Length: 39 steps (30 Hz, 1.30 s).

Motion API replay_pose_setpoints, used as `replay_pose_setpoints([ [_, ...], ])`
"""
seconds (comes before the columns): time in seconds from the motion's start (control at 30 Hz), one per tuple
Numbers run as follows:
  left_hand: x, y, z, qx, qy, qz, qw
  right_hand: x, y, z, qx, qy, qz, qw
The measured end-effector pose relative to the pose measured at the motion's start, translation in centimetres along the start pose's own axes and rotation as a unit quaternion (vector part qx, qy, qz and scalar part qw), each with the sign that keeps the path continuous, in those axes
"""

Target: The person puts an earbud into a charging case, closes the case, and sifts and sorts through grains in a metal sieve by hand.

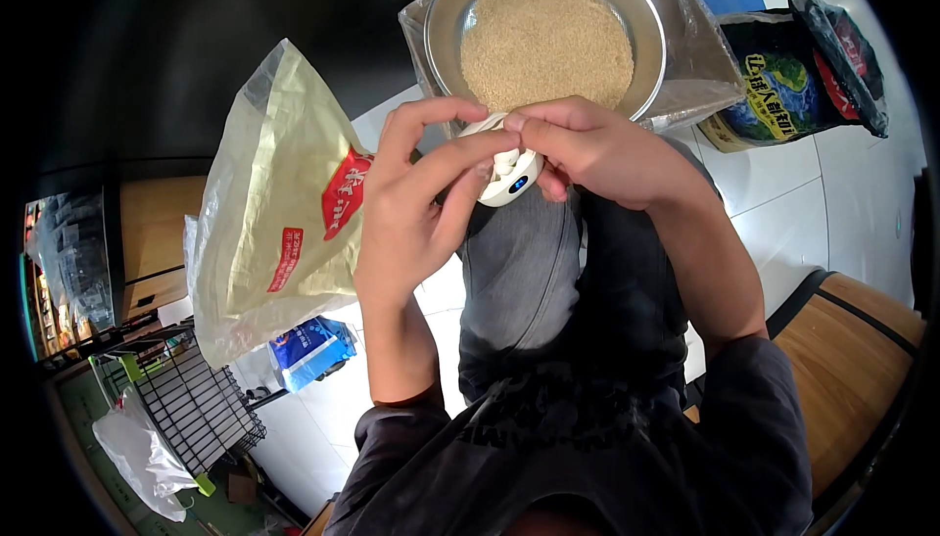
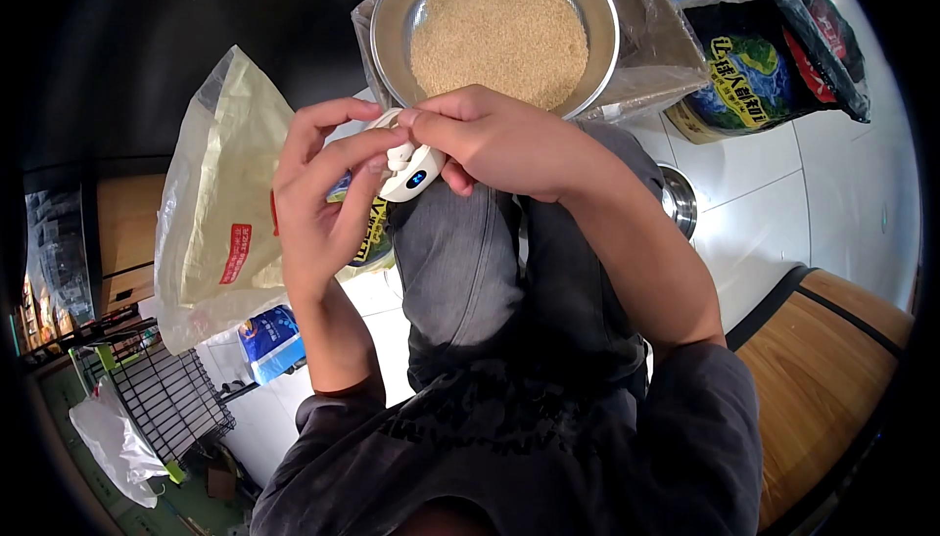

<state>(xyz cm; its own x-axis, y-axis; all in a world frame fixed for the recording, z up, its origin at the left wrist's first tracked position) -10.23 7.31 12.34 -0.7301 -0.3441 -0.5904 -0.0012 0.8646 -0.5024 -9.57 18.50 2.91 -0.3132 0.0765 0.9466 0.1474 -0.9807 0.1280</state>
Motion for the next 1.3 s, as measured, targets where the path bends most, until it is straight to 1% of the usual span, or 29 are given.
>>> replay_pose_setpoints([
  [0.03,0.3,0.0,0.1,0.004,-0.021,0.025,0.999,0.0,0.0,0.0,-0.002,-0.001,-0.002,1.000],
  [0.17,0.5,-0.1,0.0,0.032,-0.055,0.044,0.997,0.1,-0.1,0.0,-0.007,0.003,0.019,1.000],
  [0.23,0.5,0.1,0.0,0.048,-0.050,0.019,0.997,0.2,-0.3,0.0,-0.025,-0.004,0.055,0.998],
  [0.27,0.6,0.2,0.0,0.047,-0.051,0.018,0.997,0.2,-0.2,0.0,-0.024,-0.004,0.056,0.998],
  [0.33,0.4,0.5,-0.1,0.045,-0.020,-0.014,0.999,0.2,-0.2,0.0,-0.031,-0.010,0.058,0.998],
  [0.53,0.2,1.3,-0.2,0.031,-0.014,-0.041,0.999,0.7,-0.4,0.1,-0.027,-0.013,0.053,0.998],
  [0.57,0.1,1.4,-0.2,0.031,-0.014,-0.041,0.999,0.5,-0.3,0.1,-0.027,-0.013,0.053,0.998],
  [0.63,0.3,1.3,-0.2,0.025,-0.032,-0.045,0.998,0.4,-0.2,-0.1,-0.031,-0.019,-0.005,0.999],
  [0.73,0.1,1.4,-0.2,0.035,-0.012,-0.046,0.998,0.7,0.0,0.3,-0.008,0.003,-0.006,1.000],
  [0.83,-0.6,1.1,-0.4,0.045,0.003,-0.060,0.997,0.9,-0.3,0.2,-0.010,-0.008,-0.007,1.000],
  [0.93,-0.8,0.9,-0.5,0.056,-0.003,-0.022,0.998,0.9,-0.4,0.1,-0.021,-0.012,-0.004,1.000],
  [1.03,-0.7,0.9,-0.5,0.063,-0.009,-0.018,0.998,0.8,-0.3,0.1,-0.024,-0.014,0.009,1.000],
  [1.13,-0.5,1.1,-0.5,0.064,-0.024,-0.030,0.997,0.6,-0.2,0.0,-0.026,-0.013,-0.006,1.000],
  [1.23,-0.6,0.8,-0.6,0.041,0.007,-0.027,0.999,0.7,-0.2,0.0,-0.029,-0.017,-0.003,0.999],
  [1.3,-0.7,0.5,-0.7,0.041,-0.003,-0.027,0.999,0.6,-0.3,-0.1,-0.031,-0.019,0.005,0.999],
])
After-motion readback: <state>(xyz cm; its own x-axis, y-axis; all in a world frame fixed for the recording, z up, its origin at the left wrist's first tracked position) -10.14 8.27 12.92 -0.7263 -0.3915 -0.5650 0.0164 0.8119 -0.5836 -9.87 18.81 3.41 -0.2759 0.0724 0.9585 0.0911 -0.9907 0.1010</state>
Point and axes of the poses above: each hand's wrist, its own z-axis away from the middle knuckle, its own y-axis out of the palm, x = y × z, the point moved 10 cm from there along -z, towards the middle knuckle, and after that the axes turned 14 degrees about -x, right-handed, at the moved point
